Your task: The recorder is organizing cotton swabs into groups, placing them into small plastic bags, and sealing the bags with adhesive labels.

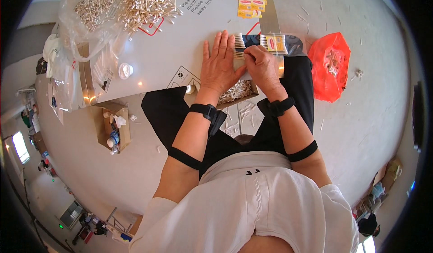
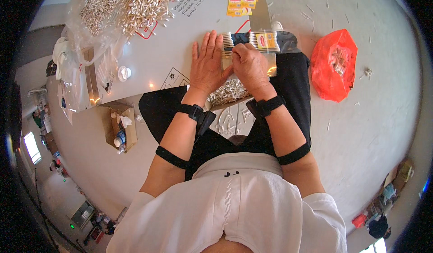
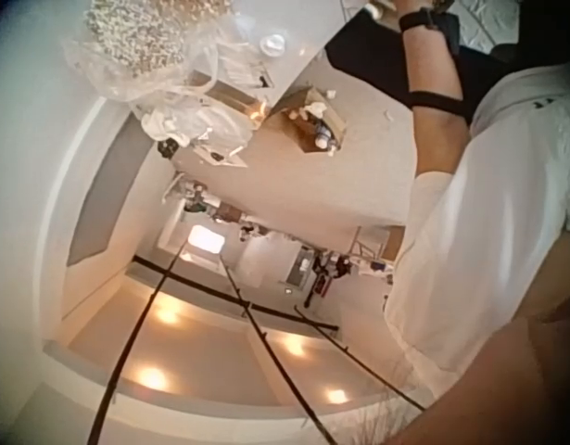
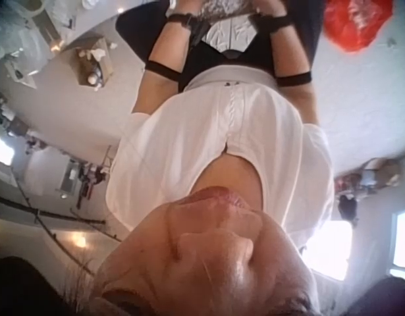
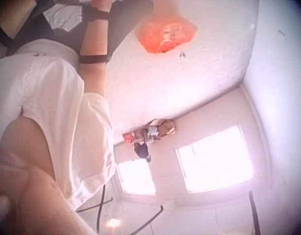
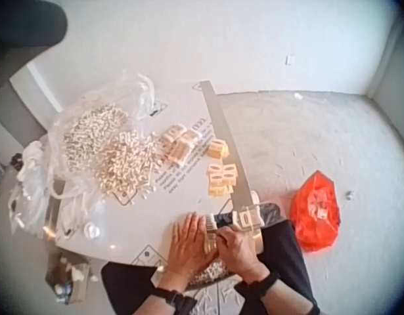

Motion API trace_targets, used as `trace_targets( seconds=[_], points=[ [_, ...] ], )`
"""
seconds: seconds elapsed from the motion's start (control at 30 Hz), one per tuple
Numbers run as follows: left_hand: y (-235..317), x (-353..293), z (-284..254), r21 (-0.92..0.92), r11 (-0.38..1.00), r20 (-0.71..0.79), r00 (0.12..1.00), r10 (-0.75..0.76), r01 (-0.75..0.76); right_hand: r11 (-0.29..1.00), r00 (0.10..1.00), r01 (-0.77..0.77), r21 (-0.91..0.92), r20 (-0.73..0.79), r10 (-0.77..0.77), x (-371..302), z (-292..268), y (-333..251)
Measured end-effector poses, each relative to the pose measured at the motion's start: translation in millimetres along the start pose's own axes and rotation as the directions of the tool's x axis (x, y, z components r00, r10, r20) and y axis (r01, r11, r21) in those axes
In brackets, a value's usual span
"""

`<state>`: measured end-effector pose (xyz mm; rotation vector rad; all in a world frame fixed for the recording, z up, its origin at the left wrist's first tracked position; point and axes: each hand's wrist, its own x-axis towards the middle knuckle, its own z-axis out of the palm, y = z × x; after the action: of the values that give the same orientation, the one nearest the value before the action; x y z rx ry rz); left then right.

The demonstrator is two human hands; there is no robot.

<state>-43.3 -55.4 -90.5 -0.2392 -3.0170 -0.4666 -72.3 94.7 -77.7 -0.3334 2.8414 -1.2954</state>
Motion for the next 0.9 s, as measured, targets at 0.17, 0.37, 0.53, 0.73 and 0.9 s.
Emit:
trace_targets(
  seconds=[0.17, 0.37, 0.53, 0.73, 0.9],
  points=[
    [-0.5, 0.1, -0.3, -0.001, 1.0, 0.001, 1.0, -0.001, 0.001, 0.999, 0.999, -0.037, 0.04, 0.008, 0.037, 5.1, -1.5, -1.9],
    [-1.1, 0.0, 0.1, -0.002, 1.0, 0.003, 1.0, -0.002, 0.002, 0.999, 0.998, -0.044, 0.025, 0.038, 0.043, 9.9, -2.3, -4.3],
    [-1.1, -0.3, 0.8, -0.012, 1.0, 0.008, 1.0, -0.003, 0.003, 0.999, 0.998, -0.044, -0.018, 0.047, 0.045, 10.6, -2.0, -3.5],
    [-1.6, -0.1, 0.3, 0.001, 1.0, 0.019, 1.0, -0.007, 0.007, 0.998, 0.997, -0.054, -0.03, 0.051, 0.055, 11.7, -1.3, -6.2],
    [-1.6, 0.1, 0.3, -0.03, 1.0, 0.021, 1.0, -0.006, 0.007, 0.999, 0.997, -0.043, -0.019, 0.057, 0.044, 17.6, -0.6, -6.3]
  ],
)
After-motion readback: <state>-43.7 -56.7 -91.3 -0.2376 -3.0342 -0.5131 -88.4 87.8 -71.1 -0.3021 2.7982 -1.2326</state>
